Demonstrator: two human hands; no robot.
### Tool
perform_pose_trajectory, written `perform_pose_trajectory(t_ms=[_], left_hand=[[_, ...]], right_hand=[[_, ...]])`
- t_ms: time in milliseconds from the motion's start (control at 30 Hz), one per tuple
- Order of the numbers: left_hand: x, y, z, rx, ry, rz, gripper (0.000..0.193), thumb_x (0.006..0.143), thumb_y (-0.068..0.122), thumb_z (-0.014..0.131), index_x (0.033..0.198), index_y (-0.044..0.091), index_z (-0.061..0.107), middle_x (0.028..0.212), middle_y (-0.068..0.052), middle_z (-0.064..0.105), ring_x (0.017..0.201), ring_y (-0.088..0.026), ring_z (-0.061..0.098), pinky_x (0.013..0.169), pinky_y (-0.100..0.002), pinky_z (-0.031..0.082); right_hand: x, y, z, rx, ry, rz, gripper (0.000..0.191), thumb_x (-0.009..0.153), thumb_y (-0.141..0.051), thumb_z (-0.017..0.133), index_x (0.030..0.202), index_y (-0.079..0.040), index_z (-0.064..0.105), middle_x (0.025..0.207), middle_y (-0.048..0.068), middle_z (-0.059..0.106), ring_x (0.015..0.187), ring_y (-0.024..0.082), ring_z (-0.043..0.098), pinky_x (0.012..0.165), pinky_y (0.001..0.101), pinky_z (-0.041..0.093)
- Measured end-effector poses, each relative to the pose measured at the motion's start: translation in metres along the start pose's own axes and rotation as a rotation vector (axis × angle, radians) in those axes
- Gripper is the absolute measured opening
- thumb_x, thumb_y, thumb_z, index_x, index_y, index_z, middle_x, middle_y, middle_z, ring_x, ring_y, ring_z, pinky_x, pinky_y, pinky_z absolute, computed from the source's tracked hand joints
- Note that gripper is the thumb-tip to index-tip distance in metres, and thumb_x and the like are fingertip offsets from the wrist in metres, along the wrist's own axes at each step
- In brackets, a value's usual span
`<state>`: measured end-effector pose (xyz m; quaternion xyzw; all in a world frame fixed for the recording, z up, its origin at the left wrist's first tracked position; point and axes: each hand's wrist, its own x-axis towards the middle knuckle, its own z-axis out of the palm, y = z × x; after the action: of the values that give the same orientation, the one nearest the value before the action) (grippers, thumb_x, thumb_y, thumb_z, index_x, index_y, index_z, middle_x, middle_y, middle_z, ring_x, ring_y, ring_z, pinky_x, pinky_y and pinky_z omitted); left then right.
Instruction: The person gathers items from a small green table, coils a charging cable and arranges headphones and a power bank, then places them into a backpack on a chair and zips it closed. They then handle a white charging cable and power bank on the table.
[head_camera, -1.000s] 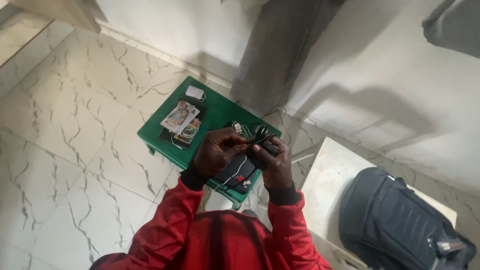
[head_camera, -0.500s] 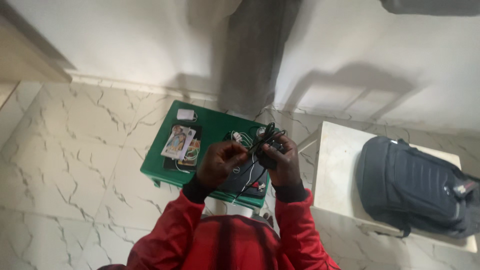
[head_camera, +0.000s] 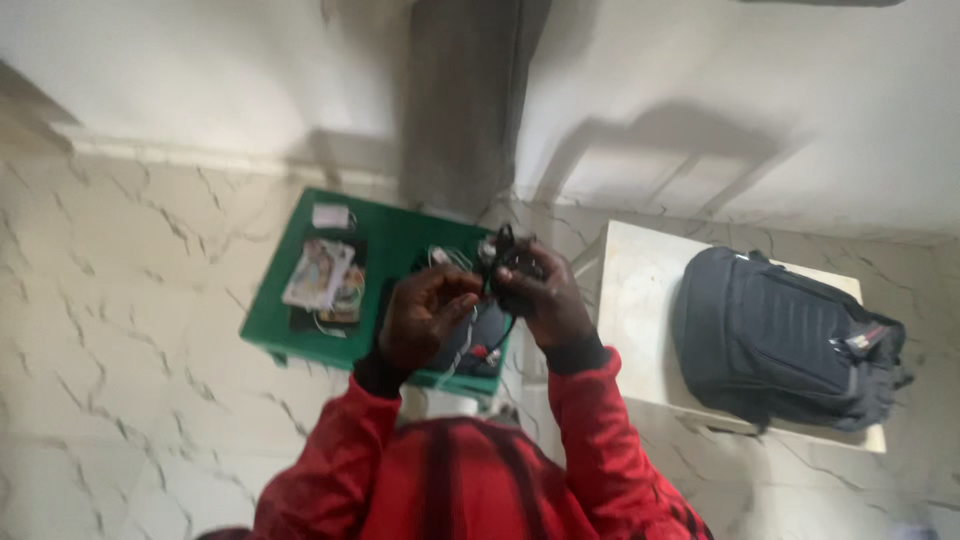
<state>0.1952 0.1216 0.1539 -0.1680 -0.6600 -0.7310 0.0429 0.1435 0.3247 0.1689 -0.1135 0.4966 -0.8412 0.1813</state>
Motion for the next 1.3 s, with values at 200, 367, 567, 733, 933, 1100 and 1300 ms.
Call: perform_pose_trajectory(t_ms=[200, 367, 567, 733, 933, 1100, 1300], left_hand=[[0.018, -0.007, 0.027, -0.011, 0.138, -0.066, 0.030, 0.098, 0.000, 0.069, 0.128, -0.003, 0.063, 0.109, -0.011, 0.072, 0.099, -0.014, 0.069, 0.088, -0.028, 0.057], [0.025, -0.001, 0.038, -0.133, 0.278, -0.043, 0.043, 0.095, 0.002, 0.069, 0.135, -0.001, 0.054, 0.109, -0.008, 0.065, 0.097, -0.011, 0.067, 0.083, -0.026, 0.057], [0.025, -0.009, 0.028, -0.181, 0.459, -0.163, 0.025, 0.094, 0.005, 0.066, 0.117, -0.003, 0.062, 0.102, -0.008, 0.072, 0.086, -0.011, 0.073, 0.074, -0.028, 0.064], [0.017, -0.018, 0.007, -0.210, 0.568, -0.087, 0.020, 0.097, 0.006, 0.066, 0.114, -0.004, 0.067, 0.096, -0.007, 0.071, 0.071, -0.009, 0.064, 0.060, -0.023, 0.051], [0.010, -0.016, -0.008, -0.263, 0.607, -0.087, 0.019, 0.098, 0.010, 0.066, 0.111, -0.004, 0.067, 0.088, -0.007, 0.069, 0.065, -0.010, 0.062, 0.058, -0.025, 0.050], [0.014, -0.005, -0.029, -0.285, 0.603, -0.107, 0.022, 0.096, 0.013, 0.066, 0.112, -0.002, 0.065, 0.088, -0.007, 0.069, 0.064, -0.012, 0.064, 0.058, -0.026, 0.052], [0.013, 0.002, -0.049, -0.245, 0.492, -0.151, 0.022, 0.096, 0.014, 0.066, 0.112, -0.001, 0.064, 0.089, -0.007, 0.068, 0.067, -0.012, 0.067, 0.062, -0.026, 0.055]], right_hand=[[0.022, -0.013, -0.029, 0.131, -0.104, 0.054, 0.058, 0.088, -0.009, 0.077, 0.138, 0.003, 0.051, 0.106, 0.010, 0.069, 0.092, 0.016, 0.070, 0.081, 0.0305, 0.062], [0.035, -0.021, -0.036, 0.114, -0.310, 0.058, 0.076, 0.095, -0.027, 0.075, 0.156, 0.003, 0.041, 0.120, 0.015, 0.064, 0.102, 0.021, 0.066, 0.083, 0.0329, 0.058], [0.050, -0.003, -0.035, 0.391, -0.473, 0.202, 0.084, 0.084, -0.016, 0.065, 0.159, 0.000, 0.032, 0.148, 0.019, 0.053, 0.132, 0.030, 0.056, 0.112, 0.0406, 0.046], [0.059, 0.011, -0.027, 0.206, -0.595, 0.172, 0.087, 0.085, -0.005, 0.074, 0.158, 0.004, 0.028, 0.148, 0.022, 0.050, 0.136, 0.029, 0.055, 0.116, 0.0412, 0.045], [0.057, 0.013, -0.018, -0.086, -0.455, 0.128, 0.073, 0.083, -0.010, 0.085, 0.144, 0.010, 0.051, 0.126, 0.019, 0.069, 0.113, 0.023, 0.066, 0.098, 0.0354, 0.052], [0.058, 0.024, -0.011, -0.074, -0.349, 0.063, 0.058, 0.085, -0.021, 0.089, 0.128, 0.011, 0.065, 0.108, 0.016, 0.075, 0.092, 0.021, 0.072, 0.081, 0.0324, 0.058], [0.050, 0.034, 0.004, 0.053, -0.226, -0.016, 0.051, 0.084, -0.023, 0.089, 0.119, 0.003, 0.064, 0.112, 0.012, 0.072, 0.100, 0.018, 0.069, 0.087, 0.0306, 0.056]])
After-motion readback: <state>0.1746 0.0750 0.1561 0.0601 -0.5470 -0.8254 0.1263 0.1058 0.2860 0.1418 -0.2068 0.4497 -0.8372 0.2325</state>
